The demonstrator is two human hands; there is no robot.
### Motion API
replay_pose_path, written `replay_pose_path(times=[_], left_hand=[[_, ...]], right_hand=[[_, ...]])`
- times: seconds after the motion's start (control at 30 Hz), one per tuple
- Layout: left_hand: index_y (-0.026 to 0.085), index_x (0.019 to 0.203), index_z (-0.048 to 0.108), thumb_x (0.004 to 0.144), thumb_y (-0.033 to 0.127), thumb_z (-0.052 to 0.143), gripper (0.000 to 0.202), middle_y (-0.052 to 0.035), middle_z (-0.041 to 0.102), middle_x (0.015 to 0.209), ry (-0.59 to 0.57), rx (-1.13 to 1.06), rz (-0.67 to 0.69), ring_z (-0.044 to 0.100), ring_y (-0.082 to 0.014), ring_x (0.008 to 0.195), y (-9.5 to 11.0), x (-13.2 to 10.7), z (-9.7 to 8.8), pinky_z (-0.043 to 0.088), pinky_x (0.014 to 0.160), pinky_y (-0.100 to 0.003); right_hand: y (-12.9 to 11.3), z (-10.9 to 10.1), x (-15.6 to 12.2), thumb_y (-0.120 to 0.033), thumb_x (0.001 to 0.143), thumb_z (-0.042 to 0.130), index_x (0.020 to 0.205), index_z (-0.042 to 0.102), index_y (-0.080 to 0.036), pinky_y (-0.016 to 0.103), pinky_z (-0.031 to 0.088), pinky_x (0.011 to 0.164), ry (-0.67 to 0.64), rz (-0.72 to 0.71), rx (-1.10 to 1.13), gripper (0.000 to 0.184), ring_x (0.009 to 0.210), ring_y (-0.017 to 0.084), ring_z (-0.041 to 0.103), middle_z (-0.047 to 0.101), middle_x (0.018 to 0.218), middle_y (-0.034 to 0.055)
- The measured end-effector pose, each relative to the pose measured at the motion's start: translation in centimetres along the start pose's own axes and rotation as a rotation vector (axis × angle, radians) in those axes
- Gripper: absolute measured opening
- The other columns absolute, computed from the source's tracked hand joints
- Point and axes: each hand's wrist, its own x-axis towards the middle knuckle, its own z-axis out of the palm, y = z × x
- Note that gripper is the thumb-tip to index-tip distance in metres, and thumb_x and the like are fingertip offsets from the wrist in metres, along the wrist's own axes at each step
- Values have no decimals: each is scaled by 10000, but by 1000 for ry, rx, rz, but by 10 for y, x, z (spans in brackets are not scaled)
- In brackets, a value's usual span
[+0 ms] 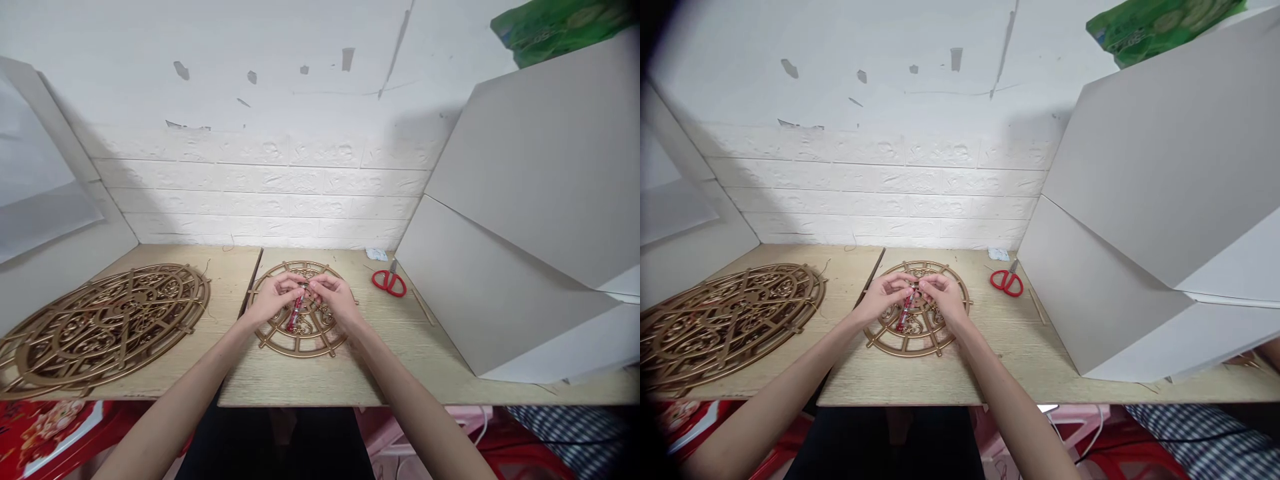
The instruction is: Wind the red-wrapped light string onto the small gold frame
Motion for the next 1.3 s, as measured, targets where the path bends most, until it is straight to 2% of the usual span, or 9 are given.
replay_pose_path(times=[0.17, 0.3, 0.47, 0.6, 0.83, 1.03, 1.17, 1.3], left_hand=[[152, 1021, 593, 719, 315, 680, 354, -50, 694, 774, -9, 23, 8, 651, -159, 635, 1, -1, 1, 515, 609, -274], [153, 1016, 593, 726, 337, 671, 352, -56, 697, 765, -17, 33, 18, 656, -175, 657, 2, -1, 2, 515, 625, -293], [151, 992, 610, 735, 329, 663, 317, -50, 695, 748, -2, 96, 84, 653, -171, 653, 1, 0, 2, 510, 659, -299], [153, 967, 625, 738, 325, 659, 289, -46, 693, 736, -1, 110, 105, 652, -167, 647, 1, 0, 2, 510, 673, -301], [154, 913, 636, 731, 325, 665, 251, -62, 702, 792, 11, 108, 90, 657, -172, 690, -2, 1, 1, 518, 653, -289], [154, 875, 654, 715, 317, 681, 231, -65, 701, 788, -1, 74, 89, 661, -174, 702, 1, 1, 3, 523, 645, -278], [150, 875, 655, 680, 319, 712, 264, -77, 711, 789, 87, -83, 5, 668, -194, 668, 6, 1, -2, 536, 613, -315], [129, 832, 642, 640, 282, 746, 267, -78, 704, 746, 282, -283, 56, 666, -189, 647, 11, 4, -18, 543, 630, -336]], right_hand=[[-1, 2, 0, -356, 620, 745, 748, 682, -181, 239, 381, 547, 65, -50, -21, 226, 571, 99, 492, 637, 691, -6], [0, 3, 0, -361, 625, 737, 753, 692, -178, 263, 422, 603, 10, -36, -49, 227, 630, 134, 557, 658, 689, 12], [3, 1, 0, -363, 649, 728, 766, 689, -170, 249, 415, 574, -35, -11, -39, 230, 609, 129, 566, 659, 657, 17], [2, 0, 0, -333, 642, 740, 754, 687, -164, 248, 447, 613, -69, 0, 7, 210, 613, 119, 575, 663, 661, 17], [2, 0, -1, -344, 617, 753, 746, 669, -161, 279, 495, 631, -76, 23, 28, 239, 632, 137, 598, 656, 685, 23], [1, 0, 1, -376, 629, 740, 735, 644, -169, 302, 512, 630, -84, -14, -58, 251, 614, 146, 594, 638, 671, 15], [-1, -12, 6, -421, 699, 676, 805, 636, -172, 283, 494, 652, -20, -142, -190, 274, 681, 151, 600, 655, 752, 31], [-1, -27, 13, -449, 768, 589, 832, 632, -149, 291, 477, 694, 154, -249, -397, 310, 743, 169, 603, 663, 781, 59]])
